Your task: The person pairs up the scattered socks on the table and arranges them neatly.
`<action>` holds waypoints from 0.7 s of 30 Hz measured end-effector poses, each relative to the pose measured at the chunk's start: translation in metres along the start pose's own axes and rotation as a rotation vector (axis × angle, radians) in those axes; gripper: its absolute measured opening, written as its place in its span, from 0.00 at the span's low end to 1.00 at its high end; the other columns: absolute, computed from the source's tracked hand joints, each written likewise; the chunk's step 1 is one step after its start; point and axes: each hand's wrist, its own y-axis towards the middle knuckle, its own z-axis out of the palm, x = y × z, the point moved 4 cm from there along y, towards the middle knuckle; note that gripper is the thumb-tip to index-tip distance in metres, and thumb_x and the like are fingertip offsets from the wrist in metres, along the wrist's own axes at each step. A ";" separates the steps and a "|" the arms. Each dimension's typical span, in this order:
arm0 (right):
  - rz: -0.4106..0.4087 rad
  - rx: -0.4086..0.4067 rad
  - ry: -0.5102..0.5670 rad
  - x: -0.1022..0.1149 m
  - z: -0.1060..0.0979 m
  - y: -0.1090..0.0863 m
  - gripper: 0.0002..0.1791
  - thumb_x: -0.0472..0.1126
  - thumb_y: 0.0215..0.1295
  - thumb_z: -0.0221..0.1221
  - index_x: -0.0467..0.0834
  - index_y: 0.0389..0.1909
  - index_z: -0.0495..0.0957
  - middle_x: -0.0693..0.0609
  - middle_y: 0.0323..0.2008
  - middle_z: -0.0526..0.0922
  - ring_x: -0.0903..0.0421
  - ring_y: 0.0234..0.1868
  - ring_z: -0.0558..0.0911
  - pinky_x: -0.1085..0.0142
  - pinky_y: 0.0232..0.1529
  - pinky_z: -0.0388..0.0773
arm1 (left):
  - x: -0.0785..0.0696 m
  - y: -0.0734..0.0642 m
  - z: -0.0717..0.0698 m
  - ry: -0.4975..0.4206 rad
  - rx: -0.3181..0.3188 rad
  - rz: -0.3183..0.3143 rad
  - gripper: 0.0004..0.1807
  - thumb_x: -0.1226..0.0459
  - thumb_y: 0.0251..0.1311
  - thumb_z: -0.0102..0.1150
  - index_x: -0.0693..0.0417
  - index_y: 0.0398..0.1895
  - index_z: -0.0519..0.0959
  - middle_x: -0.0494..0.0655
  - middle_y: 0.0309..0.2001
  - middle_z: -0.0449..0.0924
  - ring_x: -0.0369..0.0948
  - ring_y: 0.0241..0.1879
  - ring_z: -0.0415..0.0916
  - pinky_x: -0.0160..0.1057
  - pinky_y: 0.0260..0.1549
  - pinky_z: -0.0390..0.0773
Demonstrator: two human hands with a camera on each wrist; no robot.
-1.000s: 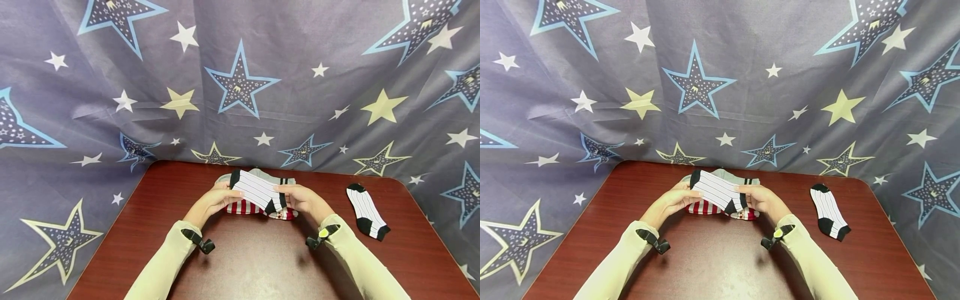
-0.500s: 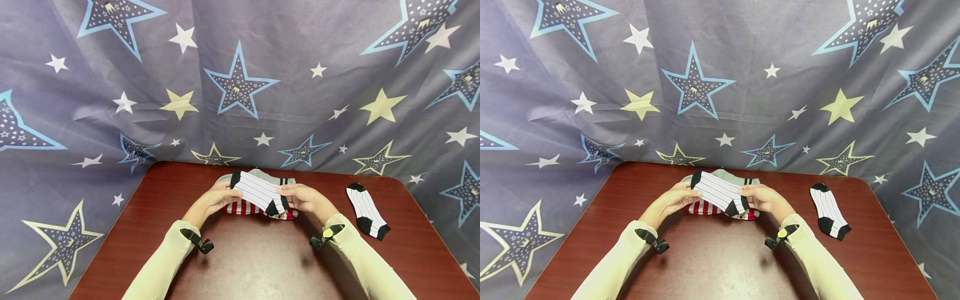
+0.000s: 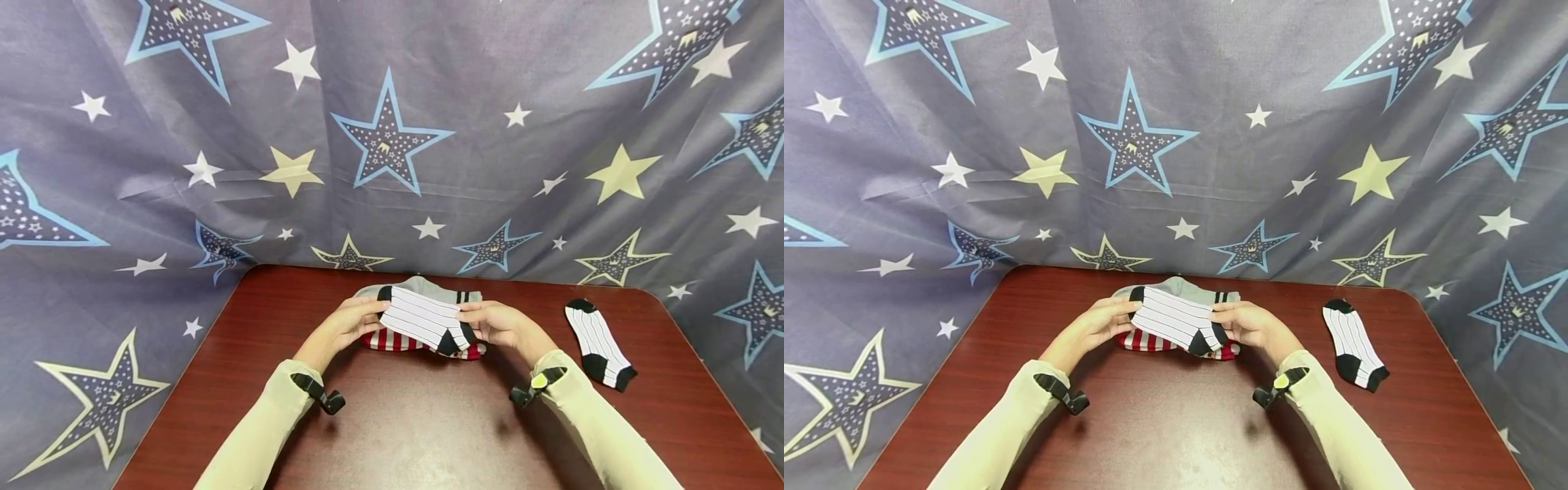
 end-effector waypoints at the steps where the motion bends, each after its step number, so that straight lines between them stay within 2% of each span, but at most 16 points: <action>1: 0.002 -0.006 0.012 0.000 -0.001 -0.001 0.18 0.27 0.78 0.44 0.47 0.45 0.82 0.55 0.41 0.89 0.62 0.43 0.87 0.70 0.44 0.85 | 0.000 0.000 -0.001 0.016 -0.003 -0.006 0.06 0.72 0.71 0.54 0.57 0.44 0.80 0.40 0.34 0.87 0.35 0.37 0.85 0.35 0.43 0.85; 4: 0.000 -0.013 0.044 0.001 -0.003 -0.002 0.19 0.27 0.78 0.43 0.46 0.44 0.82 0.54 0.41 0.89 0.62 0.42 0.87 0.71 0.45 0.85 | 0.000 -0.001 -0.003 0.058 -0.010 -0.028 0.07 0.72 0.69 0.56 0.59 0.47 0.80 0.40 0.34 0.87 0.35 0.36 0.85 0.35 0.42 0.86; 7: -0.001 -0.014 0.066 0.002 -0.004 -0.005 0.20 0.28 0.79 0.43 0.46 0.42 0.83 0.54 0.40 0.90 0.62 0.41 0.87 0.71 0.44 0.85 | -0.001 -0.002 -0.005 0.100 0.008 -0.039 0.08 0.71 0.68 0.57 0.61 0.48 0.79 0.40 0.34 0.87 0.35 0.36 0.85 0.35 0.43 0.86; 11: 0.007 -0.026 0.066 0.002 -0.006 -0.007 0.20 0.29 0.80 0.43 0.47 0.40 0.83 0.54 0.39 0.90 0.63 0.40 0.87 0.72 0.43 0.85 | 0.000 -0.004 -0.006 0.128 0.044 -0.049 0.07 0.72 0.66 0.58 0.60 0.46 0.80 0.41 0.33 0.88 0.36 0.36 0.86 0.38 0.45 0.86; 18: 0.062 -0.069 -0.027 -0.001 -0.007 -0.009 0.17 0.34 0.80 0.46 0.51 0.40 0.83 0.58 0.36 0.90 0.63 0.37 0.87 0.70 0.41 0.83 | 0.001 -0.009 -0.010 0.199 0.051 -0.092 0.06 0.73 0.64 0.61 0.58 0.42 0.80 0.42 0.32 0.87 0.38 0.35 0.86 0.50 0.54 0.84; 21: 0.082 -0.083 -0.071 -0.003 -0.007 -0.010 0.16 0.35 0.79 0.48 0.52 0.40 0.83 0.59 0.35 0.90 0.64 0.37 0.86 0.70 0.41 0.82 | 0.002 -0.011 -0.010 0.233 0.063 -0.118 0.06 0.74 0.63 0.62 0.59 0.41 0.80 0.43 0.32 0.87 0.39 0.35 0.86 0.49 0.52 0.85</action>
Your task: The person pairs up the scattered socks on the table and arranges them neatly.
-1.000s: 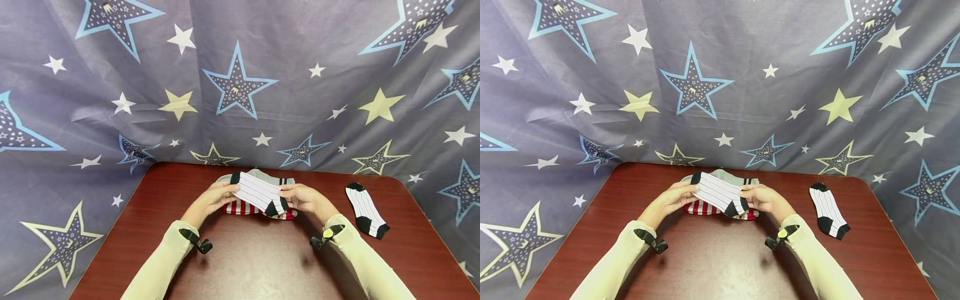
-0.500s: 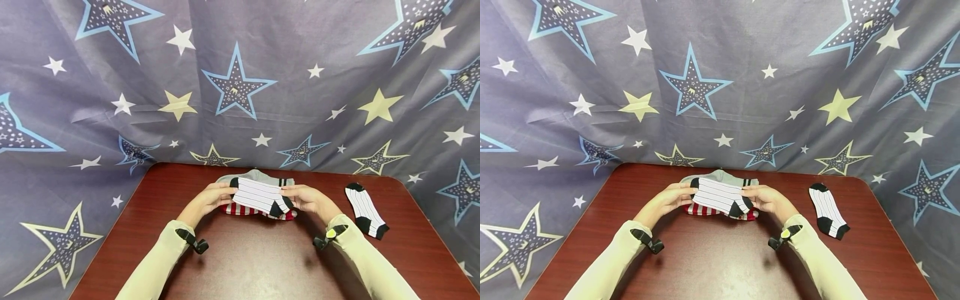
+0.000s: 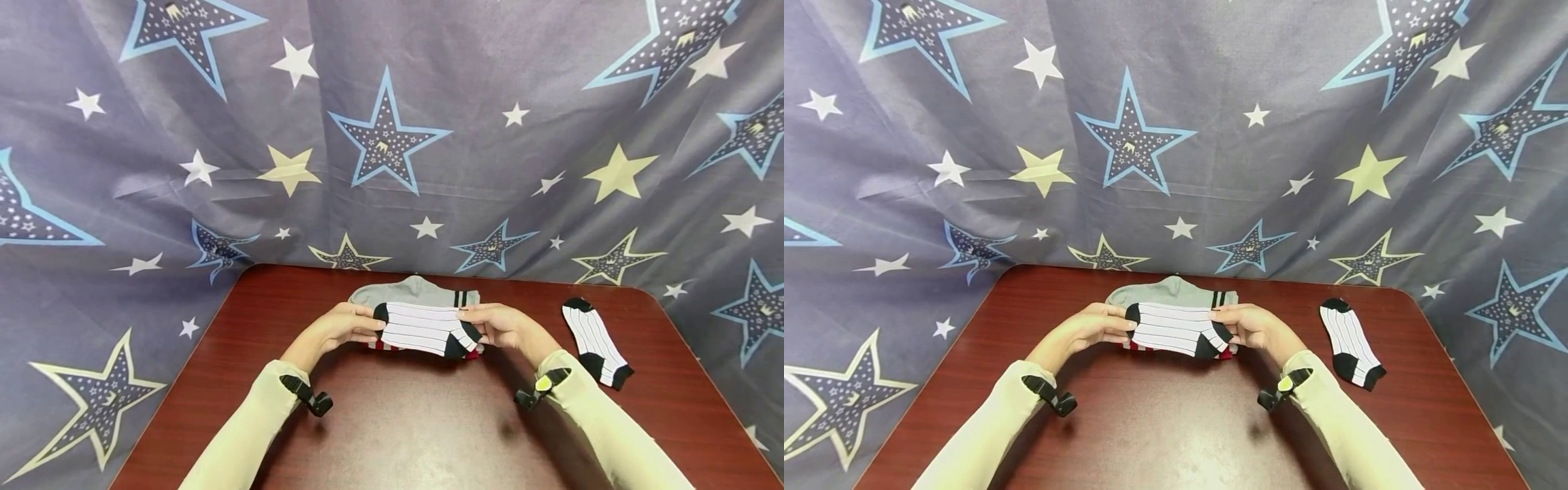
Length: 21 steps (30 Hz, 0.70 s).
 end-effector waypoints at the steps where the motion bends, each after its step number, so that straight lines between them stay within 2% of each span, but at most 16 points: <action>1: 0.003 -0.001 -0.012 0.000 0.001 0.000 0.15 0.35 0.79 0.48 0.52 0.39 0.83 0.59 0.35 0.89 0.64 0.37 0.86 0.70 0.41 0.82 | 0.000 -0.001 0.000 0.012 0.007 -0.007 0.06 0.74 0.62 0.62 0.60 0.41 0.80 0.43 0.33 0.87 0.39 0.35 0.86 0.48 0.50 0.86; 4: 0.004 -0.007 -0.042 -0.001 0.002 -0.001 0.14 0.36 0.79 0.50 0.52 0.38 0.83 0.60 0.34 0.89 0.65 0.37 0.86 0.71 0.41 0.82 | 0.001 -0.004 0.001 0.049 0.035 -0.031 0.07 0.73 0.61 0.64 0.61 0.42 0.82 0.44 0.34 0.88 0.40 0.35 0.86 0.45 0.47 0.87; 7: 0.010 -0.023 -0.067 -0.003 0.004 -0.001 0.13 0.36 0.78 0.51 0.51 0.37 0.83 0.59 0.33 0.89 0.64 0.37 0.86 0.71 0.40 0.82 | 0.002 -0.006 0.001 0.093 0.060 -0.045 0.07 0.72 0.60 0.65 0.60 0.42 0.84 0.45 0.35 0.88 0.40 0.34 0.86 0.46 0.47 0.87; 14: 0.020 -0.045 -0.141 -0.010 0.008 -0.002 0.11 0.37 0.75 0.55 0.49 0.36 0.84 0.60 0.31 0.89 0.65 0.34 0.85 0.71 0.36 0.81 | 0.006 -0.007 0.003 0.162 0.096 -0.095 0.05 0.74 0.57 0.66 0.56 0.32 0.83 0.43 0.31 0.87 0.40 0.31 0.85 0.46 0.45 0.88; 21: 0.016 -0.119 -0.161 -0.018 0.009 -0.004 0.09 0.36 0.71 0.60 0.49 0.31 0.83 0.59 0.28 0.87 0.63 0.32 0.84 0.69 0.36 0.81 | 0.013 -0.009 0.005 0.208 0.099 -0.112 0.05 0.72 0.56 0.69 0.57 0.30 0.82 0.44 0.27 0.86 0.39 0.29 0.85 0.43 0.40 0.89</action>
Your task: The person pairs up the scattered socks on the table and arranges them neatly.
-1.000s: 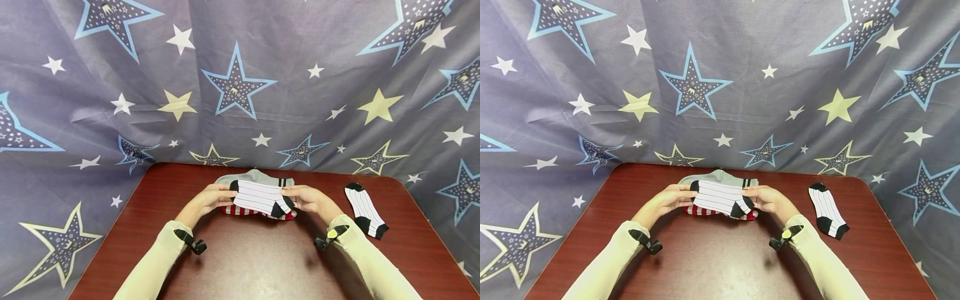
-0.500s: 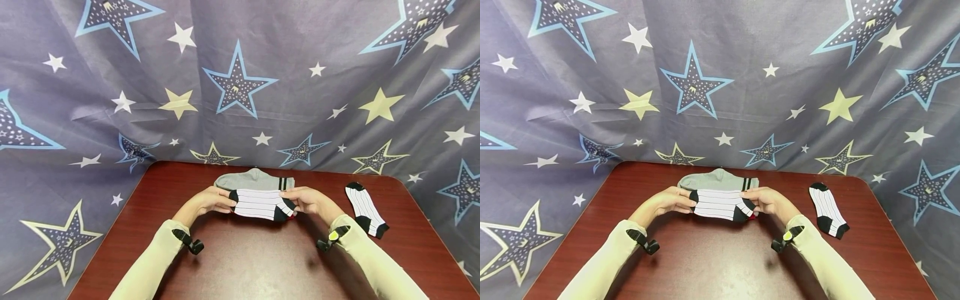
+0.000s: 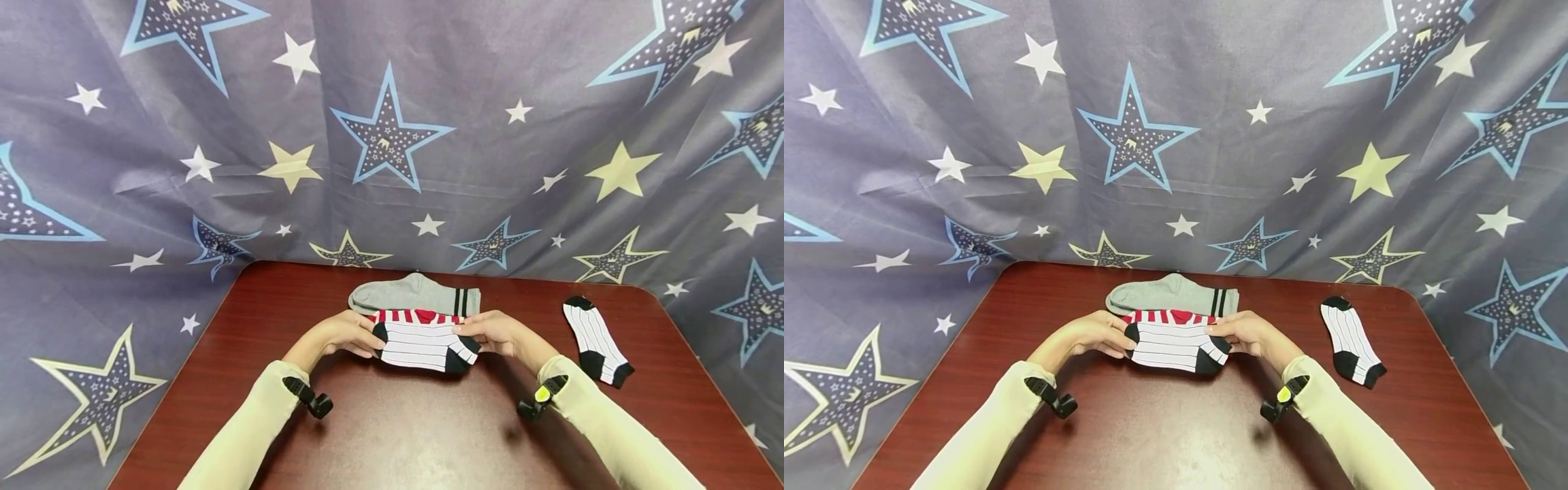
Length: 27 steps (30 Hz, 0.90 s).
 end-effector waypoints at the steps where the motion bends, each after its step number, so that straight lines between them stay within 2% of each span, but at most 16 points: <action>1: -0.009 0.001 -0.008 -0.001 0.000 0.000 0.09 0.36 0.70 0.60 0.49 0.31 0.83 0.59 0.28 0.87 0.64 0.31 0.84 0.70 0.36 0.81 | 0.001 -0.001 0.000 0.005 -0.002 -0.002 0.05 0.72 0.56 0.69 0.57 0.30 0.82 0.44 0.27 0.86 0.39 0.29 0.85 0.42 0.40 0.89; 6: -0.027 0.007 -0.057 -0.004 0.003 -0.002 0.07 0.33 0.70 0.61 0.46 0.31 0.82 0.61 0.26 0.85 0.64 0.30 0.82 0.71 0.36 0.81 | 0.003 -0.002 0.000 0.023 -0.001 -0.012 0.05 0.72 0.55 0.69 0.56 0.28 0.82 0.45 0.25 0.86 0.37 0.27 0.84 0.40 0.38 0.88; 10: -0.043 0.002 -0.106 -0.004 0.004 -0.005 0.04 0.32 0.69 0.61 0.39 0.37 0.84 0.61 0.27 0.84 0.64 0.31 0.80 0.70 0.38 0.82 | 0.003 -0.003 0.001 0.031 0.002 -0.034 0.04 0.70 0.59 0.67 0.56 0.28 0.81 0.48 0.25 0.86 0.38 0.26 0.84 0.38 0.35 0.88; 13: -0.064 -0.010 -0.156 -0.004 0.004 -0.007 0.09 0.31 0.69 0.61 0.31 0.46 0.83 0.60 0.29 0.85 0.63 0.32 0.81 0.68 0.39 0.83 | 0.003 -0.005 0.002 0.029 -0.003 -0.063 0.03 0.68 0.62 0.64 0.58 0.32 0.81 0.54 0.27 0.87 0.39 0.26 0.85 0.38 0.34 0.88; 17: -0.062 -0.027 -0.203 -0.003 0.006 -0.007 0.15 0.30 0.67 0.61 0.24 0.51 0.79 0.57 0.30 0.85 0.61 0.33 0.82 0.66 0.40 0.84 | 0.003 -0.007 0.003 0.038 -0.008 -0.092 0.04 0.68 0.64 0.63 0.61 0.35 0.80 0.59 0.29 0.87 0.41 0.26 0.86 0.40 0.35 0.89; 22: -0.048 -0.060 -0.255 -0.004 0.007 -0.007 0.16 0.30 0.66 0.62 0.25 0.51 0.80 0.55 0.31 0.85 0.59 0.32 0.82 0.63 0.38 0.85 | 0.004 -0.008 0.003 0.079 -0.012 -0.105 0.04 0.69 0.62 0.64 0.59 0.31 0.78 0.57 0.27 0.87 0.40 0.25 0.86 0.38 0.32 0.88; 27: -0.060 -0.111 -0.308 -0.004 0.007 -0.007 0.14 0.31 0.63 0.66 0.26 0.47 0.83 0.56 0.27 0.85 0.59 0.30 0.81 0.65 0.34 0.85 | 0.006 -0.007 0.005 0.120 -0.030 -0.106 0.06 0.69 0.60 0.67 0.58 0.29 0.78 0.53 0.23 0.86 0.39 0.24 0.85 0.34 0.27 0.87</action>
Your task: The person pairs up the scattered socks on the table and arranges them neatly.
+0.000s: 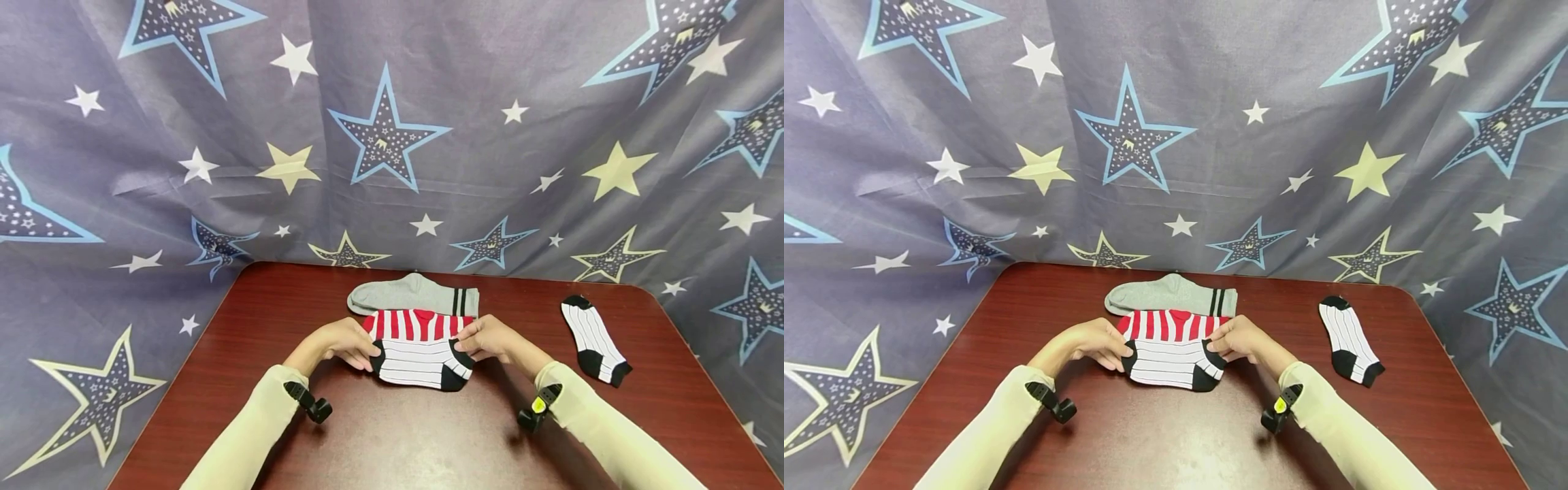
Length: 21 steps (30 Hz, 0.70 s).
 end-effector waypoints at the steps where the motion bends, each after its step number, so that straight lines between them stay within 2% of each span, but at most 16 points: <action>1: 0.002 -0.010 0.000 0.000 0.000 0.000 0.13 0.30 0.62 0.66 0.27 0.46 0.83 0.56 0.27 0.85 0.59 0.29 0.81 0.65 0.33 0.84 | 0.000 0.000 0.000 0.005 -0.005 -0.005 0.06 0.69 0.59 0.67 0.58 0.29 0.78 0.53 0.22 0.86 0.39 0.23 0.85 0.33 0.27 0.87; 9: -0.028 -0.059 -0.026 0.000 0.003 -0.002 0.11 0.28 0.58 0.68 0.25 0.39 0.83 0.55 0.24 0.83 0.59 0.25 0.80 0.66 0.29 0.85 | 0.000 -0.001 0.002 0.048 -0.058 -0.021 0.08 0.72 0.55 0.70 0.58 0.28 0.78 0.51 0.19 0.85 0.38 0.21 0.84 0.33 0.24 0.86; 21: -0.049 -0.106 -0.055 0.000 0.007 -0.003 0.08 0.26 0.57 0.68 0.25 0.35 0.83 0.54 0.22 0.83 0.60 0.23 0.81 0.66 0.27 0.85 | 0.004 0.003 0.004 0.049 -0.121 -0.034 0.11 0.74 0.54 0.70 0.67 0.38 0.78 0.53 0.22 0.84 0.37 0.19 0.83 0.32 0.22 0.85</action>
